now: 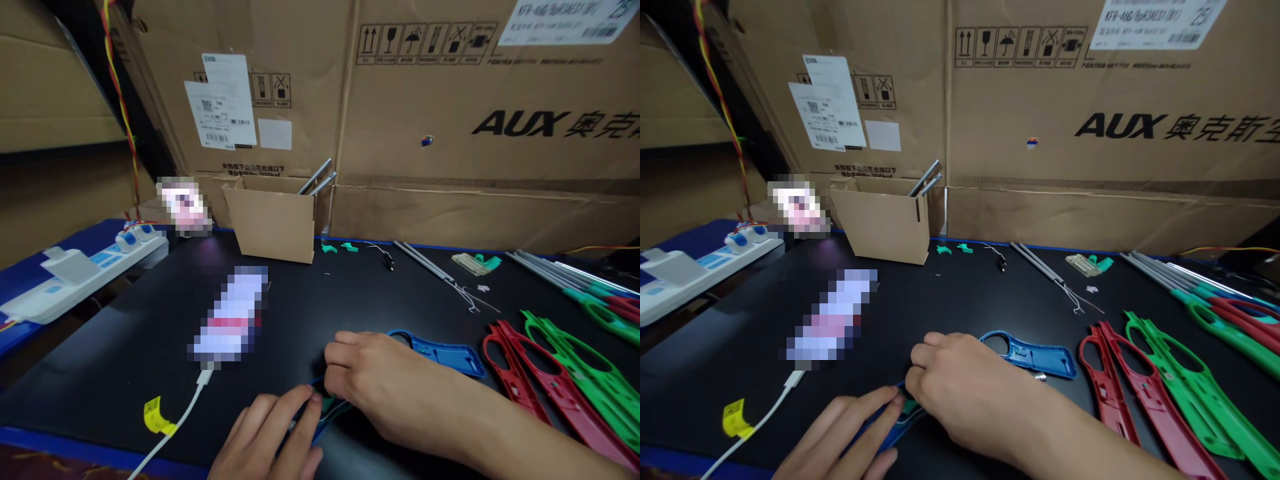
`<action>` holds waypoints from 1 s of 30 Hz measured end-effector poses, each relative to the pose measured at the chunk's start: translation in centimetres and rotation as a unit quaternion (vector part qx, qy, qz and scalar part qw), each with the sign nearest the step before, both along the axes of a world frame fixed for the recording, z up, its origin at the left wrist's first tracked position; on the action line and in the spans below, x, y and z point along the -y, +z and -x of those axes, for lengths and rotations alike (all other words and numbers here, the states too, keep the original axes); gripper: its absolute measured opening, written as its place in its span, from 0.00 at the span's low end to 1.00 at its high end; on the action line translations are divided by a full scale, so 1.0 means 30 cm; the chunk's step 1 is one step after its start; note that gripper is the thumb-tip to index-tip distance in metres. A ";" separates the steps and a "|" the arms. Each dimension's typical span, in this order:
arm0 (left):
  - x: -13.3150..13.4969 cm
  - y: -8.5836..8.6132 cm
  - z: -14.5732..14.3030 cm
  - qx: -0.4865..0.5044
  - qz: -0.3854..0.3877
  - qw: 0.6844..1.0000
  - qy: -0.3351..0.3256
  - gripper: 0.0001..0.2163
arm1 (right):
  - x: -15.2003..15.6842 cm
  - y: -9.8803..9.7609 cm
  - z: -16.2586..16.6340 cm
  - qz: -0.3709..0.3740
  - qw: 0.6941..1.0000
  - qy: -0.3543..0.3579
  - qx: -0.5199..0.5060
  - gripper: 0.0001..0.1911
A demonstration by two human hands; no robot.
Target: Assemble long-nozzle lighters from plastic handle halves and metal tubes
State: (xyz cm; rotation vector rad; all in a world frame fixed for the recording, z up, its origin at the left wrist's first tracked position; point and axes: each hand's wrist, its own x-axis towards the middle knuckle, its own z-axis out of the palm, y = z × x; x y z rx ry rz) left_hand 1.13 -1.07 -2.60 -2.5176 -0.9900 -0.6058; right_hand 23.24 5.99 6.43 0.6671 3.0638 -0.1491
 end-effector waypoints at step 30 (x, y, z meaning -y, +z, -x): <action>0.005 0.022 0.002 0.047 0.026 0.998 -0.014 0.13 | 0.015 -0.032 -0.029 0.041 0.998 -0.013 -0.044 0.06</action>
